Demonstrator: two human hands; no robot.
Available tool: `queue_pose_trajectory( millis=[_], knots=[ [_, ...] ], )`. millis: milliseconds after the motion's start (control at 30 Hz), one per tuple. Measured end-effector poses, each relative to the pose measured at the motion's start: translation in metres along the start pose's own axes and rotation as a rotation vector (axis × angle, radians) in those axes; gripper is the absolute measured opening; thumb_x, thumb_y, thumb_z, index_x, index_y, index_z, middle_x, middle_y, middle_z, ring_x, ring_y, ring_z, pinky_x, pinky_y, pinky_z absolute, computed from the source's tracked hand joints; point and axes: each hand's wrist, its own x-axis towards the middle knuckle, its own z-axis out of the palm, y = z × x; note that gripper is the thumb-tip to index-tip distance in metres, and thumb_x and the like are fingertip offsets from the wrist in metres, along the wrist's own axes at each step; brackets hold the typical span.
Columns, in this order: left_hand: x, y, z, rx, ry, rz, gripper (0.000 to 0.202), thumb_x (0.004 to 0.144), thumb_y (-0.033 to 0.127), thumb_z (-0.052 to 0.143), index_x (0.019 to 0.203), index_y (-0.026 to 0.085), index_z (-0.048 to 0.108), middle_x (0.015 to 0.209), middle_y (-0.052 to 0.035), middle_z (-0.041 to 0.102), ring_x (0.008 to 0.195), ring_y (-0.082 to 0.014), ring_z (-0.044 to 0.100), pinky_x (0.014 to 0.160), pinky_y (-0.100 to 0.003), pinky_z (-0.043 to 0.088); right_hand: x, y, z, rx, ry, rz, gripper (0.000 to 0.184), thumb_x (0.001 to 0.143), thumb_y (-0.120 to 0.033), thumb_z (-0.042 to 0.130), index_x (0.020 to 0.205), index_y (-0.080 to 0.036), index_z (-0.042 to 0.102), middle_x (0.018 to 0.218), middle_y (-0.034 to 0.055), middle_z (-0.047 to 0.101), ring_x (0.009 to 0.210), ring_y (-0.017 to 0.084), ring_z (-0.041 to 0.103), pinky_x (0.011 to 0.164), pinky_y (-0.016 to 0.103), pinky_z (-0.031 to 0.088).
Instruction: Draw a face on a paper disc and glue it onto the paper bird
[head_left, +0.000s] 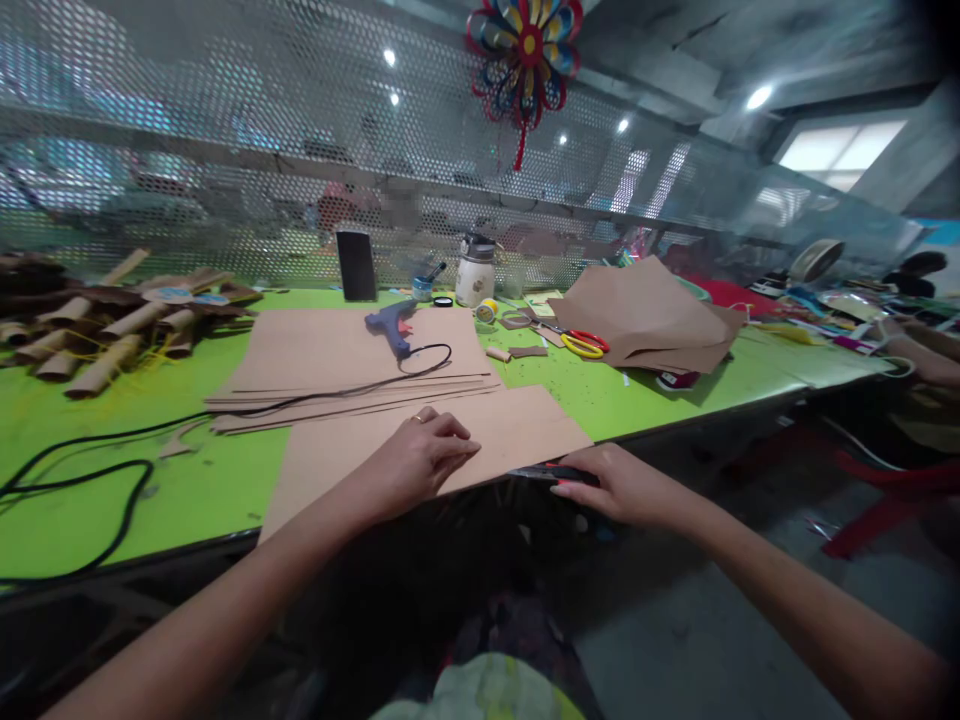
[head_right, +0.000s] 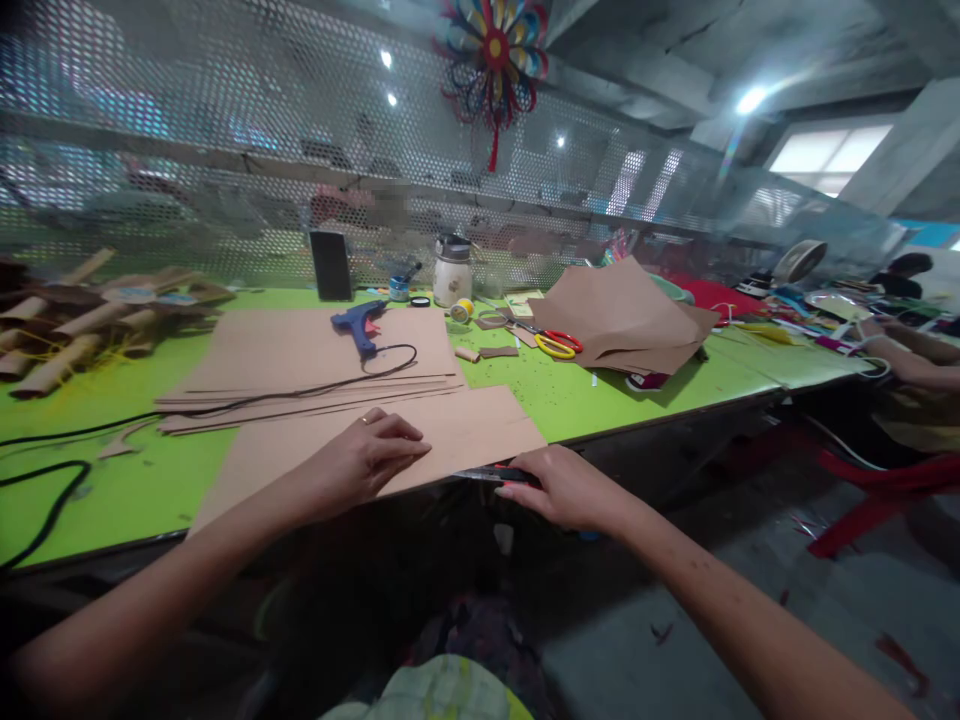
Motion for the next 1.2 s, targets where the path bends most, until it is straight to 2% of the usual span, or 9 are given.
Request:
queue_pose_trajectory(
  millis=[333,633,933,1200],
  knots=[
    [0.000,0.001,0.000,-0.001,0.009,0.001,0.024,0.096,0.027,0.051,0.106,0.022,0.071,0.100,-0.0084,0.065,0.091,-0.0195,0.054,0.084,-0.035,0.042,-0.009,0.001,-0.002,0.031,-0.009,0.019,0.037,0.092,-0.045,0.050,0.102,-0.016,0.071,0.090,0.0116,0.074,0.080,0.023,0.067,0.073,0.029,0.046],
    [0.000,0.002,0.000,0.000,0.020,-0.010,0.023,0.095,0.027,0.052,0.106,0.022,0.072,0.100,-0.0092,0.065,0.092,-0.0202,0.053,0.083,-0.035,0.043,0.007,-0.012,0.007,0.042,-0.002,-0.030,0.035,0.092,-0.043,0.052,0.104,-0.016,0.071,0.090,0.0120,0.074,0.081,0.023,0.065,0.072,0.029,0.045],
    [-0.001,0.000,0.001,-0.006,0.026,-0.003,0.023,0.095,0.027,0.052,0.107,0.022,0.071,0.100,-0.0087,0.065,0.092,-0.0199,0.052,0.083,-0.034,0.042,0.012,-0.022,0.014,0.059,0.002,-0.046,0.033,0.092,-0.042,0.052,0.098,-0.015,0.071,0.087,0.0114,0.074,0.078,0.021,0.066,0.070,0.028,0.044],
    [0.000,0.001,0.002,0.004,0.036,0.000,0.023,0.095,0.028,0.052,0.105,0.022,0.072,0.100,-0.0092,0.065,0.092,-0.0203,0.054,0.083,-0.035,0.043,0.016,-0.032,0.018,0.078,0.015,-0.045,0.035,0.092,-0.043,0.052,0.106,-0.017,0.071,0.089,0.0118,0.074,0.081,0.024,0.067,0.073,0.030,0.045]
  ],
)
